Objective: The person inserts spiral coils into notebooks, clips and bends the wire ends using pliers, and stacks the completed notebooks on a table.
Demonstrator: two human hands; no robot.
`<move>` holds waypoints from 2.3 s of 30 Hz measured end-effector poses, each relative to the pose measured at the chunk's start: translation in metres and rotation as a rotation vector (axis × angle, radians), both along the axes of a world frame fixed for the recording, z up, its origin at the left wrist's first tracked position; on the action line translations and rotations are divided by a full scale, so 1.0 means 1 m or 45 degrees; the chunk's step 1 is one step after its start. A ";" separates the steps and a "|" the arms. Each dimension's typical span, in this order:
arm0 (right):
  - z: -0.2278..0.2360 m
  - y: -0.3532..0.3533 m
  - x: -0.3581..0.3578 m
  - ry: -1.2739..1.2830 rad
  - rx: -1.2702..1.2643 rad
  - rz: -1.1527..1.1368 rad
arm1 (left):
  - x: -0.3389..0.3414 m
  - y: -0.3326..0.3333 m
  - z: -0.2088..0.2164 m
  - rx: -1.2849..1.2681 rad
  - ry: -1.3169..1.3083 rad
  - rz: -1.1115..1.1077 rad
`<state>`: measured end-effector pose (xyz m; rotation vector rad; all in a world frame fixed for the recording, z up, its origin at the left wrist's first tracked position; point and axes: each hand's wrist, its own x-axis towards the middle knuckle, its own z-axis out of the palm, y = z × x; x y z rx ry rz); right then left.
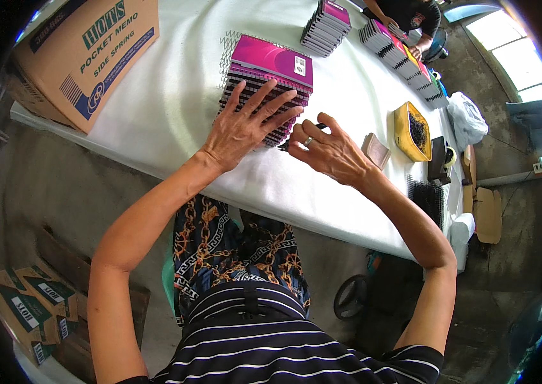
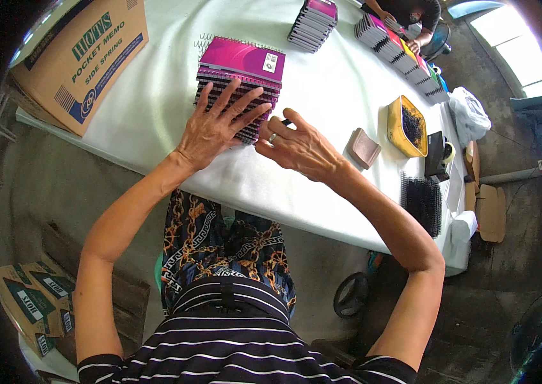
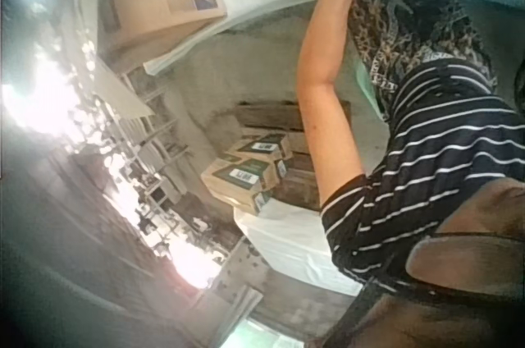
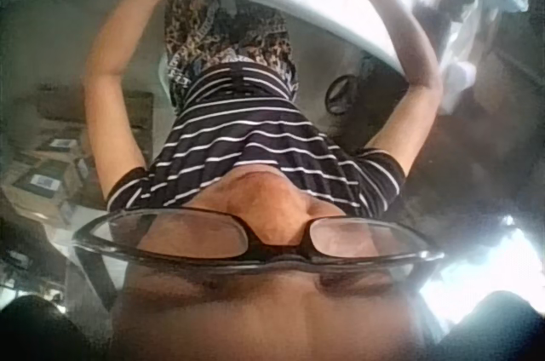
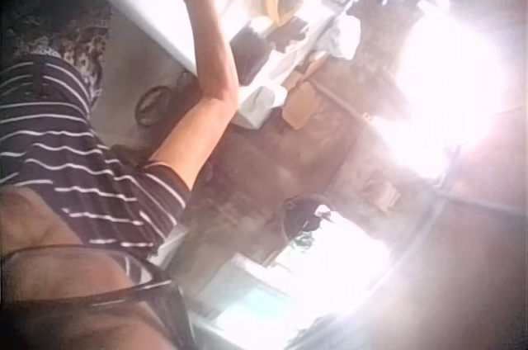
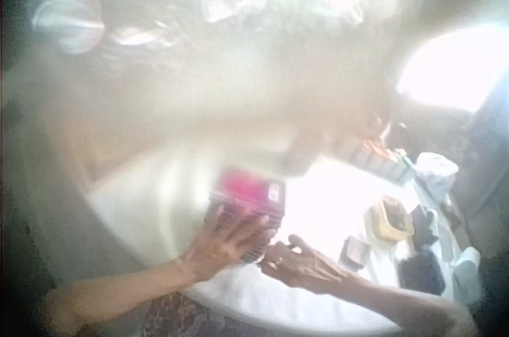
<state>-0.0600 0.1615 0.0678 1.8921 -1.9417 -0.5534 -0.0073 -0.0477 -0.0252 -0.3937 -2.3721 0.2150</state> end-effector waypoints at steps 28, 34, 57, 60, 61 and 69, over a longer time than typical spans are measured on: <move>-0.030 0.015 0.036 -0.340 -0.179 -0.927 | 0.010 -0.005 0.011 0.153 -0.246 -0.165; -0.029 0.093 0.000 -0.590 -0.023 -1.030 | 0.066 -0.007 0.021 1.432 -0.469 -0.328; -0.100 -0.041 -0.026 -2.832 -1.027 -0.290 | 0.012 -0.071 0.005 2.515 -1.289 -0.453; -0.101 -0.057 0.035 -3.195 -1.829 -0.557 | -0.028 -0.091 0.036 2.372 -1.751 -0.357; -0.107 -0.059 0.047 -3.040 -1.923 -0.456 | -0.042 -0.093 0.045 2.274 -1.875 -0.272; -0.116 -0.047 0.063 -1.696 -1.773 -0.822 | -0.098 -0.090 0.072 1.876 -2.129 -0.079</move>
